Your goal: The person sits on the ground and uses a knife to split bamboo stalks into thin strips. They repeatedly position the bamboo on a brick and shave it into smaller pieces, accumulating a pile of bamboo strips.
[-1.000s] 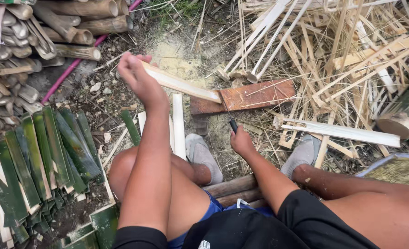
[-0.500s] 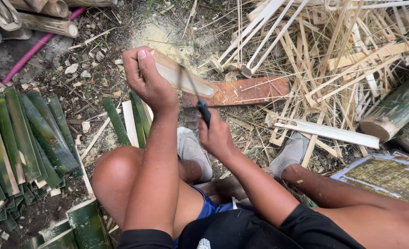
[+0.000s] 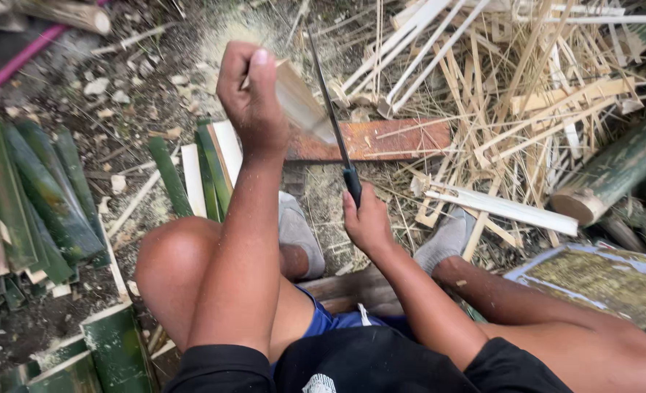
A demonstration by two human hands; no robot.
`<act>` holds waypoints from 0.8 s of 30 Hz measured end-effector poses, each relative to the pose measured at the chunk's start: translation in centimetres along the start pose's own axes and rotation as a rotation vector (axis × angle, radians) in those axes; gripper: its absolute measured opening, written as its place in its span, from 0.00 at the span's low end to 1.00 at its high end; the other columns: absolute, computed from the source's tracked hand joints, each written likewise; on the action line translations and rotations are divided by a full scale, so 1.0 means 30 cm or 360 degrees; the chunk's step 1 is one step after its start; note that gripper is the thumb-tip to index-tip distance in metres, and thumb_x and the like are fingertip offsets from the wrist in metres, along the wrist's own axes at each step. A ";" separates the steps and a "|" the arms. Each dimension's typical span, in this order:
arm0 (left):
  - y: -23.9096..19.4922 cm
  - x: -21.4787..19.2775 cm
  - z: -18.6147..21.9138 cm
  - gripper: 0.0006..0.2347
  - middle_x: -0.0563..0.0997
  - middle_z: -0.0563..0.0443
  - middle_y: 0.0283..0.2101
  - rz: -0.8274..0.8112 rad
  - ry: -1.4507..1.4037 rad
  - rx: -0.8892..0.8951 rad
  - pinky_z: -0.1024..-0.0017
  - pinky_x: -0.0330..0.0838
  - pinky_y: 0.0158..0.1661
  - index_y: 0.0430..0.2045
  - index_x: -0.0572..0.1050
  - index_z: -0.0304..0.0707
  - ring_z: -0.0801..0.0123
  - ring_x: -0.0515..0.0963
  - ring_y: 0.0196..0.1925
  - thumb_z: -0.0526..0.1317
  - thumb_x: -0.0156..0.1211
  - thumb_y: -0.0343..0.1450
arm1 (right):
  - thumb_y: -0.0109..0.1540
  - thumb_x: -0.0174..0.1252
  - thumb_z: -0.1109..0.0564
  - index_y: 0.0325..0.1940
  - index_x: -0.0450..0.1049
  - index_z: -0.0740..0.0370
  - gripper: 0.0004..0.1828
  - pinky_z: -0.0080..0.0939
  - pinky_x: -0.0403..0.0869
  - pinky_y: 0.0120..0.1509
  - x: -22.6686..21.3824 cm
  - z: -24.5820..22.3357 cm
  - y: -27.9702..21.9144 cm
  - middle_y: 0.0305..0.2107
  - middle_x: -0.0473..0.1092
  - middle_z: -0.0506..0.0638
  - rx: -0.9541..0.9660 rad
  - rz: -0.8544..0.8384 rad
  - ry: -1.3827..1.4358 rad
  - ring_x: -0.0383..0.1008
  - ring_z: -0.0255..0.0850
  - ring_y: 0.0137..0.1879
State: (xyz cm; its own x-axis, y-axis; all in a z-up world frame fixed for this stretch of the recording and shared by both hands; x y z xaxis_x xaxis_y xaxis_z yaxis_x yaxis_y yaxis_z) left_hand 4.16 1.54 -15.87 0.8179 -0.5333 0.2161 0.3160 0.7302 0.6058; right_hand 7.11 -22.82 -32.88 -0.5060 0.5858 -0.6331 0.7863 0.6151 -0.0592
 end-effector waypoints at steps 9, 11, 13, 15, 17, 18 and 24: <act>0.018 0.034 0.066 0.08 0.73 0.53 0.33 -0.0252 -0.0103 0.0030 0.75 0.65 0.39 0.32 0.70 0.32 0.76 0.67 0.34 0.36 0.51 0.80 | 0.68 0.52 0.49 0.53 0.65 0.67 0.19 0.61 0.73 0.41 0.052 0.117 0.027 0.27 0.74 0.66 0.0103 -0.0063 -0.0088 0.77 0.64 0.34; 0.030 0.038 0.078 0.07 0.77 0.53 0.35 -0.0242 -0.0187 -0.0060 0.74 0.70 0.42 0.34 0.71 0.33 0.74 0.72 0.36 0.37 0.49 0.79 | 0.68 0.53 0.48 0.51 0.65 0.68 0.19 0.64 0.72 0.43 0.120 0.299 0.069 0.29 0.74 0.69 0.0218 -0.0112 -0.0400 0.76 0.68 0.37; 0.040 0.062 0.074 0.07 0.81 0.53 0.38 -0.0266 -0.0472 -0.0261 0.72 0.76 0.43 0.36 0.71 0.35 0.72 0.78 0.38 0.38 0.46 0.77 | 0.68 0.54 0.47 0.48 0.65 0.69 0.20 0.66 0.71 0.45 0.154 0.419 0.083 0.32 0.74 0.72 0.0292 -0.0145 -0.0489 0.75 0.72 0.40; 0.048 0.061 0.077 0.09 0.79 0.50 0.41 -0.0265 -0.0433 -0.0272 0.69 0.74 0.49 0.48 0.70 0.35 0.70 0.76 0.43 0.40 0.45 0.79 | 0.68 0.53 0.47 0.48 0.65 0.69 0.20 0.67 0.71 0.45 0.172 0.433 0.090 0.30 0.73 0.73 0.0320 -0.0167 -0.0433 0.74 0.73 0.39; 0.038 0.061 0.077 0.12 0.73 0.48 0.47 -0.0298 -0.0293 -0.0171 0.69 0.68 0.56 0.55 0.67 0.35 0.69 0.71 0.49 0.43 0.47 0.81 | 0.67 0.53 0.47 0.47 0.65 0.68 0.19 0.67 0.71 0.44 0.140 0.350 0.066 0.29 0.74 0.72 0.0278 -0.0123 -0.0333 0.75 0.72 0.38; 0.029 0.062 0.077 0.13 0.69 0.49 0.51 -0.0332 -0.0172 -0.0056 0.70 0.64 0.60 0.55 0.65 0.35 0.71 0.67 0.52 0.44 0.48 0.82 | 0.67 0.53 0.47 0.48 0.65 0.68 0.19 0.66 0.71 0.43 0.107 0.282 0.060 0.28 0.74 0.71 0.0240 -0.0130 -0.0259 0.75 0.71 0.37; -0.033 0.066 0.013 0.18 0.58 0.51 0.49 -0.0401 0.0289 0.0064 0.73 0.57 0.60 0.52 0.57 0.36 0.71 0.59 0.53 0.51 0.52 0.84 | 0.67 0.49 0.48 0.55 0.64 0.67 0.20 0.57 0.75 0.36 -0.103 -0.140 -0.062 0.25 0.74 0.63 -0.0282 0.0007 0.0363 0.79 0.61 0.29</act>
State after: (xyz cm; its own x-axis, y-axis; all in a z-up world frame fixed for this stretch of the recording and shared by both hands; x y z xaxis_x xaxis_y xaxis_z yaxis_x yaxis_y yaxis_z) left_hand 5.26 -0.41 -15.76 0.7898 -0.6077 -0.0830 0.5036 0.5653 0.6533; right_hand 5.71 -23.55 -27.58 -0.5851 0.6798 -0.4421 0.7246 0.6831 0.0915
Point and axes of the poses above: each hand's wrist, its own y-axis towards the middle knuckle, its own x-axis out of the palm, z = x × y, the point moved 3 cm from there along y, towards the middle knuckle
